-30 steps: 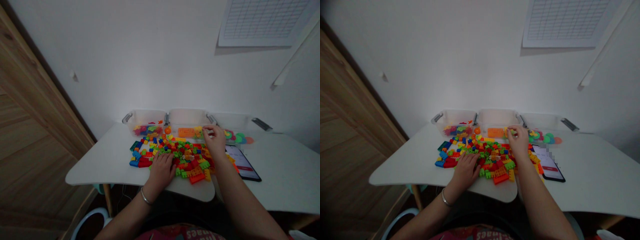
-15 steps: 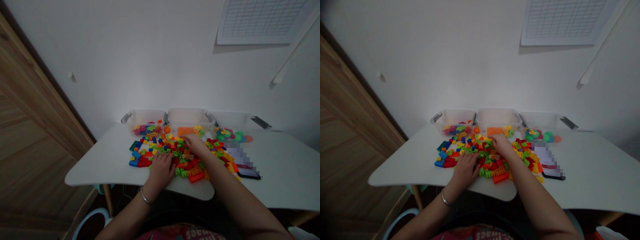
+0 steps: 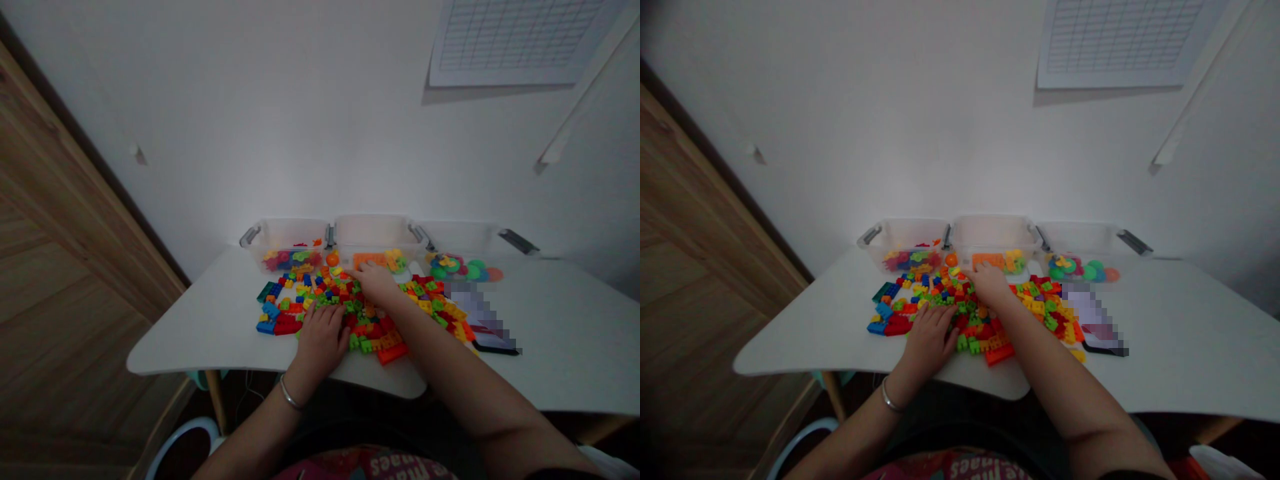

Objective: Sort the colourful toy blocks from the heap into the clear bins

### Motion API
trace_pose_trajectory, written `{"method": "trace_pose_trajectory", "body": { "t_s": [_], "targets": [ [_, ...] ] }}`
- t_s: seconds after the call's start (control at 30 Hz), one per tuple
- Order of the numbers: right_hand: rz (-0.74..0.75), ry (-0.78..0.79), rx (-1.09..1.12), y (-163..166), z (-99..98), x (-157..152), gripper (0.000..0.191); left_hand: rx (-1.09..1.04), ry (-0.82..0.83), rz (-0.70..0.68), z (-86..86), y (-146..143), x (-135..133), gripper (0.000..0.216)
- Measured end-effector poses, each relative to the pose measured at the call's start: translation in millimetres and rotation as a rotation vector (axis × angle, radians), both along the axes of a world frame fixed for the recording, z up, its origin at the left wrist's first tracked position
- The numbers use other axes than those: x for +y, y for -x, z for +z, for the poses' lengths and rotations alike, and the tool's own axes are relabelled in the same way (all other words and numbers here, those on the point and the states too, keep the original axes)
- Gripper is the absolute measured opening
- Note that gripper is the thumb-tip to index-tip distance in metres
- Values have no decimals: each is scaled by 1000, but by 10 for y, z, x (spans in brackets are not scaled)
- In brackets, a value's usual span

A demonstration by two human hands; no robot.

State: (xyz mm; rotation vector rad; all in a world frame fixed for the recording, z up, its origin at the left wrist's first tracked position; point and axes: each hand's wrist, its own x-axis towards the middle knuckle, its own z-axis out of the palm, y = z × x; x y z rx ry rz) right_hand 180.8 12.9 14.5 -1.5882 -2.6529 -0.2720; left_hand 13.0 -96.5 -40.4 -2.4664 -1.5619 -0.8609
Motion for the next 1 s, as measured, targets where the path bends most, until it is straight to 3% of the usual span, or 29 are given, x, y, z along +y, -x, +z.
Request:
{"method": "trace_pose_trajectory", "body": {
  "t_s": [0.23,0.53,0.77,1.0],
  "targets": [
    [-77,-50,66,-38,-7,-44,36,-7,-27,0,-4,-1,-6,34],
    [-316,-68,155,-110,14,-73,36,-7,-7,3,6,-12,-10,34],
    [-349,9,181,-180,-39,-23,32,-7,-2,1,16,-10,-12,35],
    [-347,-37,179,-187,-6,-46,29,3,-3,-1,2,-5,-8,35]
  ]
}}
